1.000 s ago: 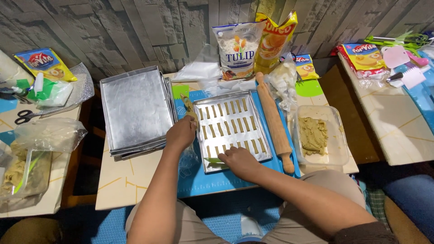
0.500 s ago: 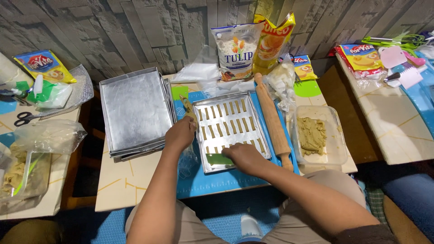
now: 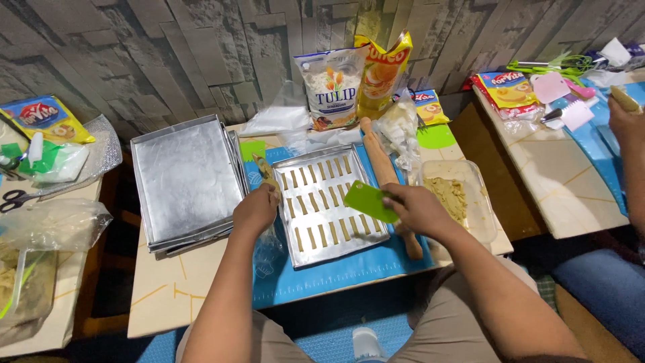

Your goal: Shaping dough into uniform thin strips and arranging them on metal baking trays.

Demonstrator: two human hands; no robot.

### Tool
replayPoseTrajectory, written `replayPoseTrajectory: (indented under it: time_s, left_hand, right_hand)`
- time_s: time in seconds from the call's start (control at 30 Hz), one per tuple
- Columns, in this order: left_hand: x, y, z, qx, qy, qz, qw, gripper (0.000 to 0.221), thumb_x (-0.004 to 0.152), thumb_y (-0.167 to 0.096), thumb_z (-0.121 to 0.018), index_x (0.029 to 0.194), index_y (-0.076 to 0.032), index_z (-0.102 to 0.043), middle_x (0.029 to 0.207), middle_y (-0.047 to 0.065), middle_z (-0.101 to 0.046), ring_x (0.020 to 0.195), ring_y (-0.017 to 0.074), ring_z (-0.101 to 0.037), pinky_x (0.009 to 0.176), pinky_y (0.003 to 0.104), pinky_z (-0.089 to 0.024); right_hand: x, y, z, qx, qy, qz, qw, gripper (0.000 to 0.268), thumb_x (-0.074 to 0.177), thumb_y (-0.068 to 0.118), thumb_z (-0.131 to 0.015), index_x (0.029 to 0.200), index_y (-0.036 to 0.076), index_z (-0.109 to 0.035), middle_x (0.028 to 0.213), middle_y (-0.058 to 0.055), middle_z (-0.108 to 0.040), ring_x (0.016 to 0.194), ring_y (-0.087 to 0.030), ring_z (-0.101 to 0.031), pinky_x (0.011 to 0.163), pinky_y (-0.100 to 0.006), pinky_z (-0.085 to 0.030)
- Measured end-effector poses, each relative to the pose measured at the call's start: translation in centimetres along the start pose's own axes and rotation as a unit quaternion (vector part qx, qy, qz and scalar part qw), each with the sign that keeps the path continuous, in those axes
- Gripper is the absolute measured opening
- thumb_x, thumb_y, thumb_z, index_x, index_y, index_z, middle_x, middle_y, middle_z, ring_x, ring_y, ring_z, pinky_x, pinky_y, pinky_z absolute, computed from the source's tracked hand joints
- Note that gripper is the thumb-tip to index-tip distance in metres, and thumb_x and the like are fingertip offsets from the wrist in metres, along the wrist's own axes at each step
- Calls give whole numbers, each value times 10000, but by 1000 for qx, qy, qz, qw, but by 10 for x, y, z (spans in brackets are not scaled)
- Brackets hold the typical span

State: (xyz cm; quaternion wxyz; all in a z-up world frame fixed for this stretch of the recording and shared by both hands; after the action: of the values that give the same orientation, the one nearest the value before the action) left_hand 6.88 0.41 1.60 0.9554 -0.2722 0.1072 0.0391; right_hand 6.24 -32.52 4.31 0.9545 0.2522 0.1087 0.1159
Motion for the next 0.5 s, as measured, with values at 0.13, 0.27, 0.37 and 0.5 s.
replayPoseTrajectory:
  time_s: [0.13, 0.27, 0.37, 0.5]
  left_hand:
    - [0, -2, 0, -1, 0, -4, 1000, 433, 1076, -244, -428, 1397, -4, -593, 1216, 257, -713, 1154, 409, -690, 929, 504, -560]
    - [-2, -6, -1, 5, 13, 14, 1000, 448, 1075, -263, -423, 1416, -23, -588, 1252, 245, -707, 1190, 408, -674, 951, 519, -549]
    - [2, -6, -7, 13, 21, 13, 1000, 451, 1074, -265, -421, 1419, -24, -585, 1266, 248, -703, 1206, 413, -666, 963, 530, -544]
    - [5, -11, -9, 25, 29, 14, 999, 450, 1073, -275, -420, 1410, -33, -594, 1280, 256, -694, 1225, 427, -657, 977, 539, -535]
  right_hand:
    - [-3, -58, 36, -3, -66, -26, 997, 316, 995, 289, -578, 1292, 231, -668, 1057, -234, -761, 1077, -493, -670, 991, -591, -513]
    - [-8, -126, 69, 13, -145, -102, 984, 337, 980, 281, -619, 1308, 243, -686, 1057, -206, -769, 1083, -442, -687, 959, -539, -541]
    - [-12, -160, 80, -35, -145, -164, 975, 350, 978, 291, -615, 1313, 226, -692, 1075, -207, -775, 1088, -436, -696, 946, -538, -547]
    - [-3, -199, 66, -149, -84, -248, 954, 392, 934, 381, -612, 1292, 254, -712, 1081, -132, -802, 1087, -392, -728, 925, -506, -578]
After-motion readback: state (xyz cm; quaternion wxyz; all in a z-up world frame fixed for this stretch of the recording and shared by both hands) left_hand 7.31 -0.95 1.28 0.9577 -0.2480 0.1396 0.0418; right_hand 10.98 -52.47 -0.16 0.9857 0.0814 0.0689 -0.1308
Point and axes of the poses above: each hand's wrist, its own x-axis towards the middle knuckle, its own z-axis out of the back of the hand, y = z × x, the point moved 7 cm from there along x, towards the middle knuckle
